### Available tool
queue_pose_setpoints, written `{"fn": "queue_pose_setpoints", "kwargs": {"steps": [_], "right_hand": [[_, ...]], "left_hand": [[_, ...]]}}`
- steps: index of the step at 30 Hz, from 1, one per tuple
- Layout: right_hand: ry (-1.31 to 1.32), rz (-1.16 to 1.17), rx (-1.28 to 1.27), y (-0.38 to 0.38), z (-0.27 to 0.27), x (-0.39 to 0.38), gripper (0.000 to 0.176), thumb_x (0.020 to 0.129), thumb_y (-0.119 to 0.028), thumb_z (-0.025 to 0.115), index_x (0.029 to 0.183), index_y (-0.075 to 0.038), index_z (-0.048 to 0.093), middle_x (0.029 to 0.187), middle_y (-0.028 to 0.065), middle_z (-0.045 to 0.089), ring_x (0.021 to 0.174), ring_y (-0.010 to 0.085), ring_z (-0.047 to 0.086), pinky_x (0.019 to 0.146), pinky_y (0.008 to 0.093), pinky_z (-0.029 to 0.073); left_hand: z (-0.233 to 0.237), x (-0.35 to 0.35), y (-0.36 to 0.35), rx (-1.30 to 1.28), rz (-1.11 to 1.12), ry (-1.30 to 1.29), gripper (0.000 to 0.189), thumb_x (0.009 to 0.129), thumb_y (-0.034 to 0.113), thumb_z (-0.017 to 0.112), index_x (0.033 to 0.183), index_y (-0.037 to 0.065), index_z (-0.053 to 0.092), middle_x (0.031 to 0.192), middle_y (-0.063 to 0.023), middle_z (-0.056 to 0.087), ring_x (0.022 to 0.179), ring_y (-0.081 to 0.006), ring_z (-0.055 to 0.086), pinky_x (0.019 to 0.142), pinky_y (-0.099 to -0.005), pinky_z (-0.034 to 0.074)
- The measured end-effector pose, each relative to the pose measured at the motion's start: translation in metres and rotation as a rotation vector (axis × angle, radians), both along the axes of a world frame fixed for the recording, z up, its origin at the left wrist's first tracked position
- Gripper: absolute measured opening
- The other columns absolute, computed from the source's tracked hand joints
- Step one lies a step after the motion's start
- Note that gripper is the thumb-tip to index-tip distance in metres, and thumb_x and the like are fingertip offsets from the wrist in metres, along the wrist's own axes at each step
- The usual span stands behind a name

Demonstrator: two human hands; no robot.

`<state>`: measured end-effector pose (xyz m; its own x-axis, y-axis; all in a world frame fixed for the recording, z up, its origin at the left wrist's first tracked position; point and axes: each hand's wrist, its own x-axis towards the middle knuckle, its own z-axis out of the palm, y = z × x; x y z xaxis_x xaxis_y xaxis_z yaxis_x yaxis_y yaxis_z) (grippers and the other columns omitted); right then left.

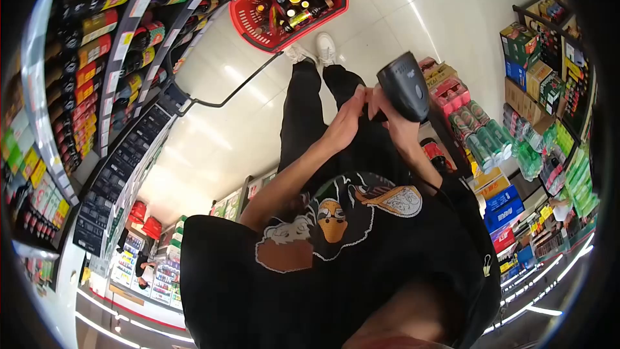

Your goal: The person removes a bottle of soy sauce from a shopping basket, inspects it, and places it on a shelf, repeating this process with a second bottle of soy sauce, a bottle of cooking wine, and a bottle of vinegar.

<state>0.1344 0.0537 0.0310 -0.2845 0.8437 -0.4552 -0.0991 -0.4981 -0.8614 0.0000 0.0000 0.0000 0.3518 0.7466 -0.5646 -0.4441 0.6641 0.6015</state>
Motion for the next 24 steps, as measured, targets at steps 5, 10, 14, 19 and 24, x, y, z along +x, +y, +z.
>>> {"fn": "queue_pose_setpoints", "kwargs": {"steps": [5,10,14,19,24], "right_hand": [[0.089,0.162,0.09,0.007,0.076,0.001,0.02,0.092,-0.005,0.071,0.11,0.002,0.066,0.092,0.0045,0.067,0.078,0.0112,0.062,0.068,0.0274,0.049],[-0.232,0.39,0.283,0.014,0.102,0.012,0.018,0.093,-0.011,0.069,0.103,0.002,0.065,0.089,0.0058,0.068,0.081,0.0145,0.064,0.077,0.0313,0.052],[-0.444,0.681,0.293,0.037,0.052,0.007,0.039,0.083,-0.012,0.077,0.116,0.004,0.064,0.102,0.0184,0.073,0.098,0.0247,0.071,0.087,0.0352,0.053],[-0.586,0.807,0.322,0.025,-0.047,0.015,0.041,0.08,-0.019,0.077,0.112,0.004,0.066,0.101,0.0231,0.072,0.097,0.0366,0.07,0.086,0.041,0.053],[-0.593,1.002,0.206,-0.002,-0.064,0.026,0.033,0.083,-0.014,0.071,0.11,0.004,0.066,0.093,0.0218,0.072,0.093,0.0309,0.071,0.086,0.0396,0.052]], "left_hand": [[0.069,-0.011,-0.011,0.359,0.04,0.323,0.044,0.111,0.036,0.024,0.116,0.002,0.051,0.093,-0.0067,0.051,0.088,-0.0169,0.046,0.086,-0.028,0.037],[0.069,-0.037,-0.027,0.297,-0.042,0.624,0.053,0.105,0.044,0.045,0.13,-0.001,0.057,0.126,-0.0216,0.062,0.124,-0.0329,0.057,0.103,-0.0397,0.044],[-0.009,-0.05,-0.066,0.251,-0.299,0.999,0.064,0.094,0.055,0.06,0.126,-0.001,0.064,0.119,-0.0239,0.067,0.111,-0.0348,0.065,0.098,-0.0399,0.048],[-0.007,-0.074,-0.05,0.167,-0.504,0.863,0.055,0.095,0.053,0.061,0.113,0.002,0.072,0.107,-0.0206,0.071,0.103,-0.0323,0.068,0.091,-0.038,0.051],[0.033,-0.101,-0.039,0.353,-0.467,0.656,0.046,0.099,0.044,0.06,0.101,0.0,0.073,0.085,-0.0155,0.072,0.082,-0.0183,0.065,0.078,-0.0356,0.049]]}}
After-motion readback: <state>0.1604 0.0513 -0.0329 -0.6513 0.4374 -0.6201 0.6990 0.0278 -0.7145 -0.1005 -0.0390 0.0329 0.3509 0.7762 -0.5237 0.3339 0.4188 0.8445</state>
